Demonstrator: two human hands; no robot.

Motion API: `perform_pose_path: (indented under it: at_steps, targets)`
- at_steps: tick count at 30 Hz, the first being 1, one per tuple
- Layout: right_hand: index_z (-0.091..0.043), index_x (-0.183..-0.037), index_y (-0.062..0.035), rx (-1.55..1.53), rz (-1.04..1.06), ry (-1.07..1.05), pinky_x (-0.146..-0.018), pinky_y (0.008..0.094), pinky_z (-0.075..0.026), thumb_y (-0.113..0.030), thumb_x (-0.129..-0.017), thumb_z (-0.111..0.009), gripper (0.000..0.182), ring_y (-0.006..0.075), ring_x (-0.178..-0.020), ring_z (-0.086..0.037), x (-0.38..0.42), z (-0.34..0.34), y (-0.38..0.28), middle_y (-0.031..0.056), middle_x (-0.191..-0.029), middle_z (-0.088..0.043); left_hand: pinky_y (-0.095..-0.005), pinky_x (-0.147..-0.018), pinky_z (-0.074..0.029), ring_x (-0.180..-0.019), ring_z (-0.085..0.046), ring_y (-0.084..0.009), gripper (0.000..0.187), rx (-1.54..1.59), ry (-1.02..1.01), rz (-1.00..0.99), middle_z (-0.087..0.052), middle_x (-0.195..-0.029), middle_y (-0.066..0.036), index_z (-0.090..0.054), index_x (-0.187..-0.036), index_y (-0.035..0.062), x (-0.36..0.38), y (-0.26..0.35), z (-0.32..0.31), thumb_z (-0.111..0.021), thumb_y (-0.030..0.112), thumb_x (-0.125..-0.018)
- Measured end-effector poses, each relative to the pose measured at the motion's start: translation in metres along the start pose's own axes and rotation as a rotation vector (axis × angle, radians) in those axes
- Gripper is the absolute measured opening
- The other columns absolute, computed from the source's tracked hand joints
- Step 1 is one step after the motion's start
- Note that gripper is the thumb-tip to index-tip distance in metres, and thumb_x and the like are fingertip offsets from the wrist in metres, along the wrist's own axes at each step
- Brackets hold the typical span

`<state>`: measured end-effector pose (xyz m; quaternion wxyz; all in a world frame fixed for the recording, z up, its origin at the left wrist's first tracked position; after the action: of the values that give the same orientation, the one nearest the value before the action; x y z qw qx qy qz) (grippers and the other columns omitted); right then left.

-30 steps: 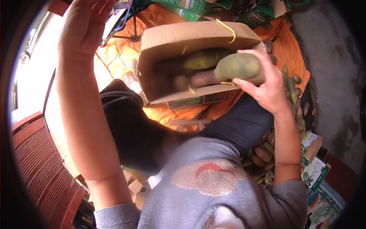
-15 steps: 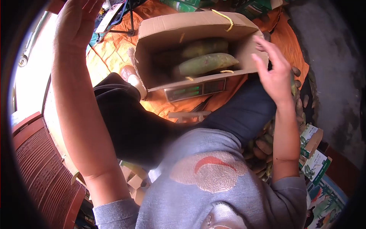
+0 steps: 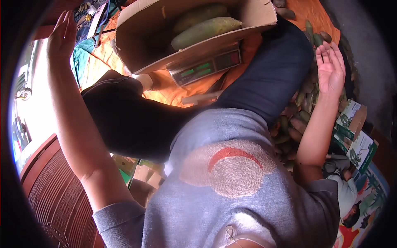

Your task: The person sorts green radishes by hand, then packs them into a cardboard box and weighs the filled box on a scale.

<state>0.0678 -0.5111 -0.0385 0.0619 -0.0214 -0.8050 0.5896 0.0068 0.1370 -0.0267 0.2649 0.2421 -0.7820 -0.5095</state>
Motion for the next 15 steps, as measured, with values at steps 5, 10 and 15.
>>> perform_pose_path:
  at_steps: [5,10,15]
  targets:
    - [-0.044,-0.12,0.0075,0.042,0.043,-0.012,-0.094,0.0427,-0.046,0.0,-0.09,-0.049,0.031,0.0286,-0.1,-0.057,0.005,-0.004,-0.003,0.024,-0.108,-0.057,-0.0293,-0.09,-0.05,-0.113,-0.051,-0.0207,0.045,-0.107,0.039,-0.001,-0.047,-0.131,-0.014,-0.04,-0.132,-0.0009,-0.006,-0.007,0.019,-0.047,-0.006,-0.088]
    - [-0.048,-0.115,0.0068,-0.082,0.044,-0.047,-0.094,0.0426,-0.045,0.001,-0.089,-0.05,0.027,0.028,-0.098,-0.057,-0.007,0.011,-0.012,0.0227,-0.106,-0.058,-0.0297,-0.091,-0.05,-0.114,-0.05,-0.0207,0.044,-0.071,0.02,0.017,-0.045,-0.132,-0.014,-0.039,-0.133,0.0004,-0.008,0.007,0.039,-0.045,-0.006,-0.089]
    - [-0.053,-0.109,0.0065,-0.104,0.166,-0.107,-0.095,0.0417,-0.044,0.003,-0.088,-0.05,0.022,0.0281,-0.098,-0.057,-0.06,-0.015,-0.057,0.0212,-0.104,-0.059,-0.0309,-0.097,-0.045,-0.121,-0.045,-0.0219,0.052,-0.141,-0.011,-0.105,-0.043,-0.135,-0.016,-0.032,-0.137,-0.0018,0.052,0.063,0.031,-0.048,-0.005,-0.088]
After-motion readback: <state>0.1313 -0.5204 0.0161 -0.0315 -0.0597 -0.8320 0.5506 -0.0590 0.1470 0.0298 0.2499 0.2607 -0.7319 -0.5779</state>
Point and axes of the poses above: each hand's wrist, its own x-axis away from the middle knuckle, its own z-axis out of the back of the hand, y = z × x, the point moved 3 cm from there along -x, towards the middle knuckle
